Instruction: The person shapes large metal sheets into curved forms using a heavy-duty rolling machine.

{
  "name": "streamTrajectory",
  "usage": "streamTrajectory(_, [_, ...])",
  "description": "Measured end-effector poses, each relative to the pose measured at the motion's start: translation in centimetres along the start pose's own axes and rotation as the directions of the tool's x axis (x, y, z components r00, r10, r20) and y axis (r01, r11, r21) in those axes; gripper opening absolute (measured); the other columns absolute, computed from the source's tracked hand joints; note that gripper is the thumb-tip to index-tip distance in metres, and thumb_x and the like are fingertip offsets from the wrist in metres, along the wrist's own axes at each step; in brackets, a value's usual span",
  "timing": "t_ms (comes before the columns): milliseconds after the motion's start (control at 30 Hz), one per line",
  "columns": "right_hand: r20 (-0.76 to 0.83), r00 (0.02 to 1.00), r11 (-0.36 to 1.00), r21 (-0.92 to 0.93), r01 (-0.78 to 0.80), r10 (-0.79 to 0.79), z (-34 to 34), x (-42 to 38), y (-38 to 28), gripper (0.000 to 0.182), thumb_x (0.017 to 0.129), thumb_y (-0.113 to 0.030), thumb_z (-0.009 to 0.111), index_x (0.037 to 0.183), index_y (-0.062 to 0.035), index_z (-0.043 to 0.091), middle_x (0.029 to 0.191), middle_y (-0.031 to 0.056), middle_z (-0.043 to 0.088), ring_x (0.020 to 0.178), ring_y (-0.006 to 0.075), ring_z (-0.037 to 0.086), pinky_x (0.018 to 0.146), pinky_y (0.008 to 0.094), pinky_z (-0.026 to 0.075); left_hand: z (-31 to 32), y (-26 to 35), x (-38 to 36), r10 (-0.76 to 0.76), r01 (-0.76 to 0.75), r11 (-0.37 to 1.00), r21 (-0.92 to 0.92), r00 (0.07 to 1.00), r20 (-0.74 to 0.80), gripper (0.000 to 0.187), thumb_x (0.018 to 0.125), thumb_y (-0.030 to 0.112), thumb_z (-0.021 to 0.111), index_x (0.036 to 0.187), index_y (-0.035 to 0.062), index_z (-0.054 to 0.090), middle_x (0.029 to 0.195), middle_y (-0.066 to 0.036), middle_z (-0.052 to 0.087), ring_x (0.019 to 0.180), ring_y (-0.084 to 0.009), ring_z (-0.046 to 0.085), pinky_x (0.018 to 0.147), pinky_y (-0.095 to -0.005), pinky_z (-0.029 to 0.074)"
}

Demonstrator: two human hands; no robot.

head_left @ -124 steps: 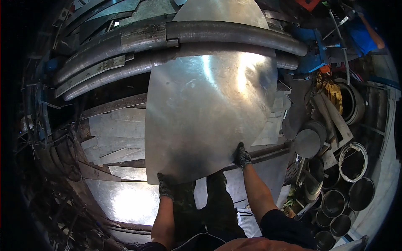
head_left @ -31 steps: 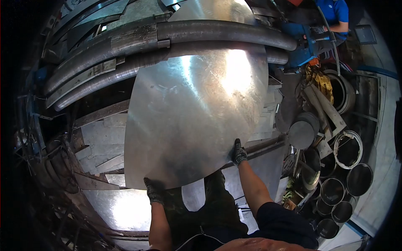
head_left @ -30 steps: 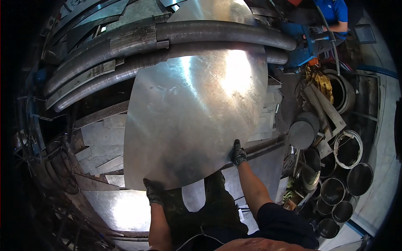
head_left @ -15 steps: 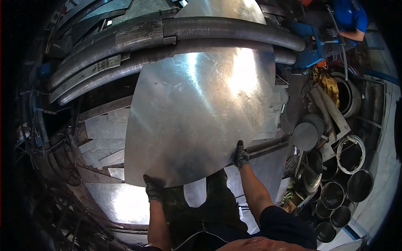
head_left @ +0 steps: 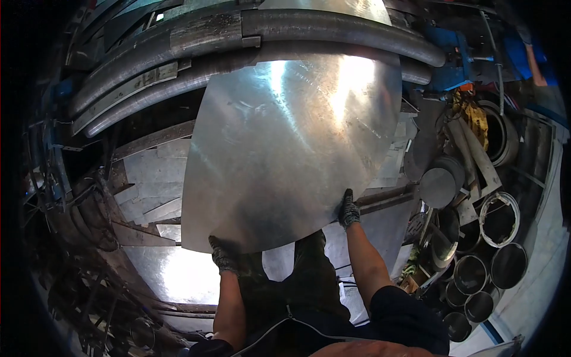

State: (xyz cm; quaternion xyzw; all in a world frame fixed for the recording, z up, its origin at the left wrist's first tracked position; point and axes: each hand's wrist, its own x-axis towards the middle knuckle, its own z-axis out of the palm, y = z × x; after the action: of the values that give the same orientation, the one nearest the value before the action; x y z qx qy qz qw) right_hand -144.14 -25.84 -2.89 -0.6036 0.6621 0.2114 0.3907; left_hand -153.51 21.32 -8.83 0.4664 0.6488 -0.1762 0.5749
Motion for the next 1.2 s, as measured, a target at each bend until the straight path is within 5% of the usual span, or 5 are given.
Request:
streamTrajectory(433, [0.04,0.998,0.996,0.085,0.035,-0.038,0.2,0.9,0.6,0.103,0.082,-0.078,0.04,0.135,0.0107,0.04,0.133,0.0253,0.051,0.121,0.031,0.05,0.101,0.0338,0.039,1.5,1.1,-1.4,-0.115,0.101,0.992,-0.077,0.97,-0.213,0.068,0.084,0.062,0.057,0.107,-0.0017,0.068,0.102,-0.012,0.069,0.083,-0.0266,0.064,0.079,-0.0415,0.054])
streamTrajectory(800, [0.059,0.997,0.961,-0.271,0.059,-0.045,-0.2,2.6,1.5,0.1,0.084,-0.079,0.03,0.129,0.0085,0.048,0.129,0.0292,0.052,0.122,0.0334,0.05,0.1,0.0358,0.038,-0.3,-1.1,2.0,-0.031,0.027,0.978,-0.205,0.999,-0.015,0.074,0.085,0.062,0.056,0.123,-0.0013,0.059,0.121,-0.01,0.062,0.1,-0.0236,0.06,0.093,-0.0383,0.047])
streamTrajectory(933, [-0.018,0.997,0.996,-0.06,-0.072,0.071,0.4,3.8,2.6,0.102,0.079,-0.079,0.045,0.132,0.0091,0.046,0.129,0.0251,0.054,0.114,0.0327,0.054,0.093,0.036,0.043,2.8,3.5,-4.6,-0.145,0.137,0.988,-0.064,0.981,-0.132,0.078,0.083,0.066,0.055,0.122,-0.0014,0.059,0.121,-0.011,0.062,0.1,-0.0245,0.059,0.093,-0.0394,0.046])
streamTrajectory(1000, [-0.021,0.998,0.969,-0.244,0.049,-0.055,0.0,0.8,0.4,0.099,0.085,-0.079,0.024,0.126,0.0075,0.052,0.123,0.0304,0.056,0.12,0.0346,0.051,0.098,0.0366,0.04,2.9,3.4,-4.4,-0.141,0.136,0.99,-0.036,0.975,-0.171,0.083,0.081,0.07,0.054,0.123,-0.0018,0.059,0.121,-0.012,0.061,0.101,-0.0255,0.058,0.094,-0.0415,0.046])
streamTrajectory(1200, [-0.024,0.999,0.901,-0.434,0.021,-0.034,-0.1,3.3,1.9,0.102,0.085,-0.08,0.022,0.123,0.0085,0.054,0.12,0.0315,0.057,0.119,0.0357,0.052,0.097,0.0383,0.041,0.8,0.7,-0.3,-0.136,0.126,0.988,-0.09,0.983,-0.12,0.084,0.082,0.071,0.053,0.122,-0.0023,0.059,0.119,-0.012,0.063,0.1,-0.0256,0.059,0.092,-0.0404,0.047])
